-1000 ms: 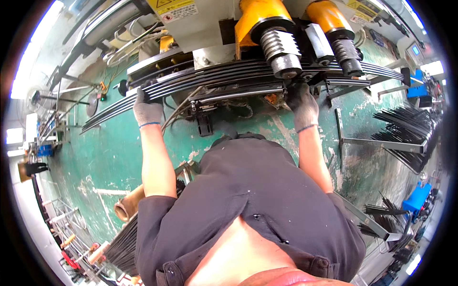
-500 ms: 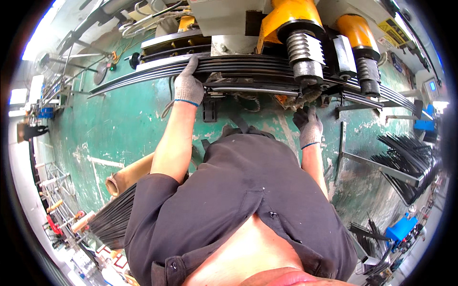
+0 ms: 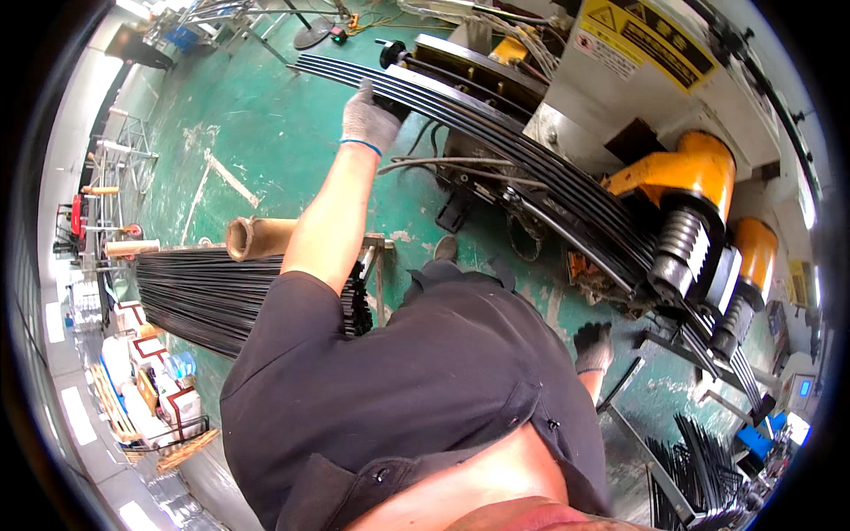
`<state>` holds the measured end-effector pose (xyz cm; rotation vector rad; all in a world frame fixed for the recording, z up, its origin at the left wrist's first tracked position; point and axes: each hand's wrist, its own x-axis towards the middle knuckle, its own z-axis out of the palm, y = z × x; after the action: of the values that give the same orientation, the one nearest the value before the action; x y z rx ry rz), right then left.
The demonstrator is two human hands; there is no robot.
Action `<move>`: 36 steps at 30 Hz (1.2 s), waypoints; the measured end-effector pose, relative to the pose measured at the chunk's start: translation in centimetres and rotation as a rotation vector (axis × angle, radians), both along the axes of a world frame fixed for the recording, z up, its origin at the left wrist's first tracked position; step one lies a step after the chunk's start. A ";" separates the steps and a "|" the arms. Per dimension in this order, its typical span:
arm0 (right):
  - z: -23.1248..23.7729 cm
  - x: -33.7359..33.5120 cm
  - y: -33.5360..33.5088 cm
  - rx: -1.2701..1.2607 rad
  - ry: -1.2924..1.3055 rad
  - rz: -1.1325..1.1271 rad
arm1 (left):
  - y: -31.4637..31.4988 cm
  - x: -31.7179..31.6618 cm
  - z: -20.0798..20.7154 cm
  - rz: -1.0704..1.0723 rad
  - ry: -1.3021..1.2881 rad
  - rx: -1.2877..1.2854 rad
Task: The person picks up several long metal strips from a stack, inserts them into a metal bending machine, and then places the bent strips onto another stack.
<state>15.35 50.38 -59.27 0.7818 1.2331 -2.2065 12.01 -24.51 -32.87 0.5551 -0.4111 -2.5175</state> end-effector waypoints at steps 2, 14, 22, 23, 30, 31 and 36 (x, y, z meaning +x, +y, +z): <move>2.1 1.5 -0.8 -0.026 -0.257 -0.137 | -4.4 0.6 1.3 0.178 -0.155 -0.051; -3.5 15.0 -0.8 0.328 -0.552 -0.295 | -28.7 3.1 -2.8 0.372 -0.483 -0.397; 4.9 11.4 -15.1 0.705 -0.434 -0.071 | -26.9 4.3 -2.6 0.258 -0.332 -0.365; 5.9 10.6 -15.8 0.712 -0.413 -0.062 | -27.3 4.4 -2.5 0.237 -0.308 -0.330; 8.0 7.0 -18.7 0.544 -0.252 -0.237 | -26.3 3.0 0.3 0.039 -0.285 -0.395; 8.4 6.8 -18.9 0.553 -0.245 -0.219 | -26.2 3.3 0.3 0.045 -0.267 -0.426; 4.2 9.0 -14.8 0.373 -0.272 -0.245 | -26.4 2.8 0.5 -0.056 -0.281 -0.400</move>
<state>24.36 35.57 -55.10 1.3972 1.4904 -1.9828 14.83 -50.95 -32.42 0.7413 -1.0188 -2.3199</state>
